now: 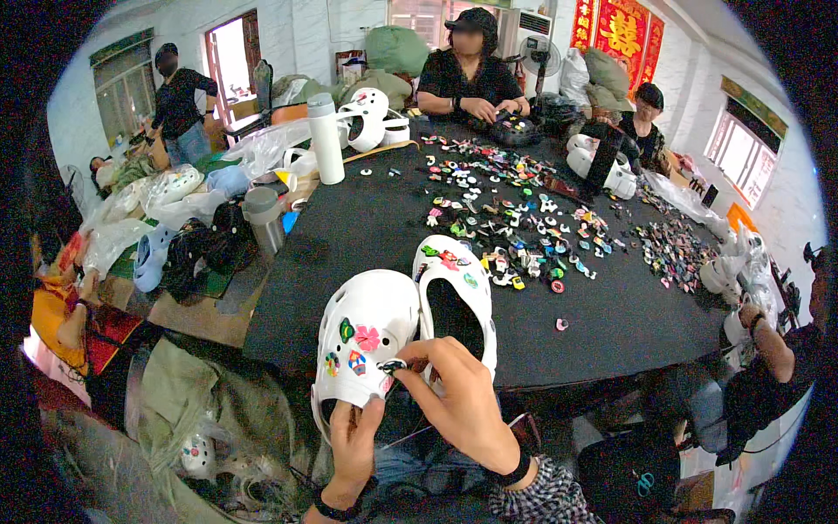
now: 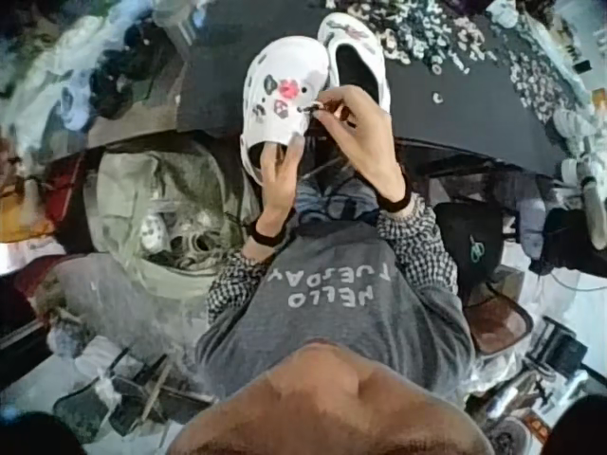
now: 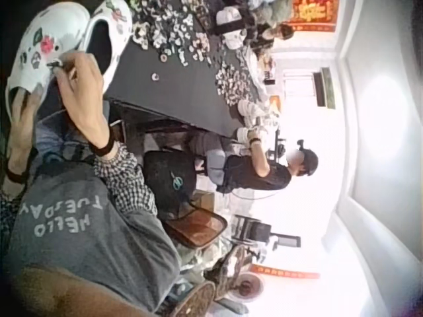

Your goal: The recorder is assembling white foam clogs by attaching decorative charms and straps at a large work table with other workers.

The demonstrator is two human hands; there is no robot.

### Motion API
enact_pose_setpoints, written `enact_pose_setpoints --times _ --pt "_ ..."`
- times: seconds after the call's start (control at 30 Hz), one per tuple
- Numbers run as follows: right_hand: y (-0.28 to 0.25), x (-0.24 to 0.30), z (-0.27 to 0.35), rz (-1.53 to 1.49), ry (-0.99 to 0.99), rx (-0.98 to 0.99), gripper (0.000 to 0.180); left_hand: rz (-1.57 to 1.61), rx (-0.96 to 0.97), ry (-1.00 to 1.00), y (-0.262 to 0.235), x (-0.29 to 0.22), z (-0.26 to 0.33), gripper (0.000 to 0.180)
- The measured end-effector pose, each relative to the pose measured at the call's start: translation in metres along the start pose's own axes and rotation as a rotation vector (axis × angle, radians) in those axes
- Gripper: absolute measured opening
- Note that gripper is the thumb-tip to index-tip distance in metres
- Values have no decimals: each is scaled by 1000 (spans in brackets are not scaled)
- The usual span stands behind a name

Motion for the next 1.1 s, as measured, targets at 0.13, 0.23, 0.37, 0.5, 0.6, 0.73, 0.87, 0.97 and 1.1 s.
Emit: enact_pose_setpoints --times 0.13,0.23,0.37,0.5,0.6,0.73,0.87,0.97,1.1 --pt "4 3 -6 51 -2 41 18 -131 127 67 -2 0 -6 36" --pt "6 1 -9 68 -6 37 18 -9 33 12 1 -4 -8 24" --pt "7 -1 -10 75 -5 35 18 178 12 -165 -1 8 -2 22" --pt "7 -1 -10 115 15 44 18 200 -2 -149 0 9 -2 18" --pt "9 -1 -10 105 30 87 18 39 25 -119 -6 10 2 17" --pt "11 -6 -8 77 9 155 18 -196 93 70 -2 -16 -5 15" --pt "11 -5 -7 90 -97 159 18 -155 118 -30 -6 -12 -10 13" --pt "13 8 -2 120 -302 104 18 -60 76 -60 -9 1 -5 14" --pt "16 4 -1 152 -184 135 18 40 36 -82 -11 4 2 15"
Point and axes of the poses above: each hand's wrist, its own z-axis away from the middle knuckle, its own y-axis out of the palm, x = y × z, the point moved 7 cm from there along -z, towards the middle knuckle, and after that the axes turned 15 degrees about y, right-handed, at the moved point
